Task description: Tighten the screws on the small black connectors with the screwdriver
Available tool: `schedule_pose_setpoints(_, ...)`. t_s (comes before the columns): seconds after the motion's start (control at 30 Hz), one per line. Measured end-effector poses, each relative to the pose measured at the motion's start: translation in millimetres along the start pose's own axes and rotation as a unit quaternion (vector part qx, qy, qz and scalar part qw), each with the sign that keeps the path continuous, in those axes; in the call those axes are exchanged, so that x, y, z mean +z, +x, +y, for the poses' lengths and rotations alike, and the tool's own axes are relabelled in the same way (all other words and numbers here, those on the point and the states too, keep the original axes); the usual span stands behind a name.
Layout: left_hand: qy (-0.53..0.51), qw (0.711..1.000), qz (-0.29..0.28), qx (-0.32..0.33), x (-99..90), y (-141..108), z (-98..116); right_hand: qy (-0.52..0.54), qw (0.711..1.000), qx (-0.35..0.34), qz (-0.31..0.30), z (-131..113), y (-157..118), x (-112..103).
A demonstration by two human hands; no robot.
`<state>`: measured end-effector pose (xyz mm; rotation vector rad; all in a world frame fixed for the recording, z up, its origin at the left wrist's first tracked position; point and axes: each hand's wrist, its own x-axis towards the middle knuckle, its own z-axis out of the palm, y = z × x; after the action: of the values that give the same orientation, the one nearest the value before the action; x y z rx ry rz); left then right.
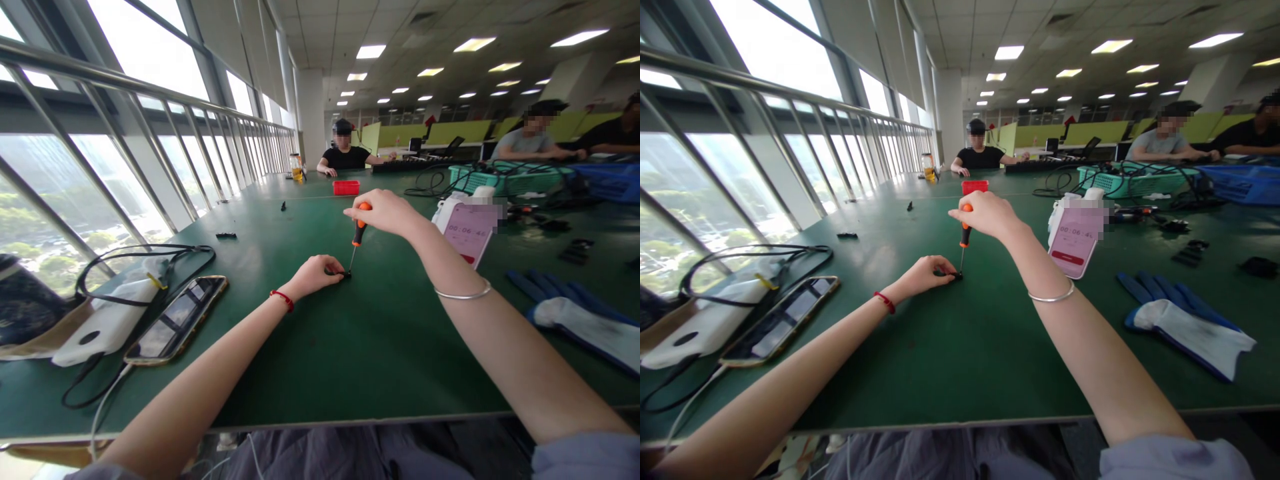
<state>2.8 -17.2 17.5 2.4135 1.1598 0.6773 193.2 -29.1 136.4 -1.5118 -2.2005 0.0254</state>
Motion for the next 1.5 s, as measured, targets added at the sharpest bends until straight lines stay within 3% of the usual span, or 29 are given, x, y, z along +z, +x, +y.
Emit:
schedule_pose_setpoints(0.1,0.025,1.0,-0.006,0.009,-4.3,0,-4,-0.005,1.0,-0.016,0.0,-2,0,-2)
schedule_pose_setpoints(0.27,0.014,0.999,-0.009,0.029,-8.9,-2,-11,0.036,0.996,0.01,-0.08,-2,-2,-7)
schedule_pose_setpoints(0.43,-0.012,0.999,-0.011,0.033,-8.2,-1,-14,-0.006,0.998,-0.007,-0.059,0,-1,-10)
schedule_pose_setpoints(0.6,-0.004,0.999,-0.011,0.043,-7.5,-1,-15,0.033,0.995,0.016,-0.088,-4,-2,-9)
schedule_pose_setpoints(0.83,-0.006,0.999,-0.012,0.034,-6.9,-1,-16,-0.049,0.999,-0.001,-0.007,-3,-3,-5)
schedule_pose_setpoints(1.0,-0.011,0.999,-0.015,0.035,-7.7,-1,-14,0.007,0.998,0.002,-0.058,-5,-2,-6)
schedule_pose_setpoints(1.23,-0.014,0.999,-0.014,0.034,-7.9,-2,-13,-0.041,0.999,-0.02,-0.013,-6,-3,-5)
schedule_pose_setpoints(1.5,-0.018,0.999,-0.016,0.028,-7.7,-2,-13,-0.018,0.999,-0.015,-0.047,-7,-2,-6)
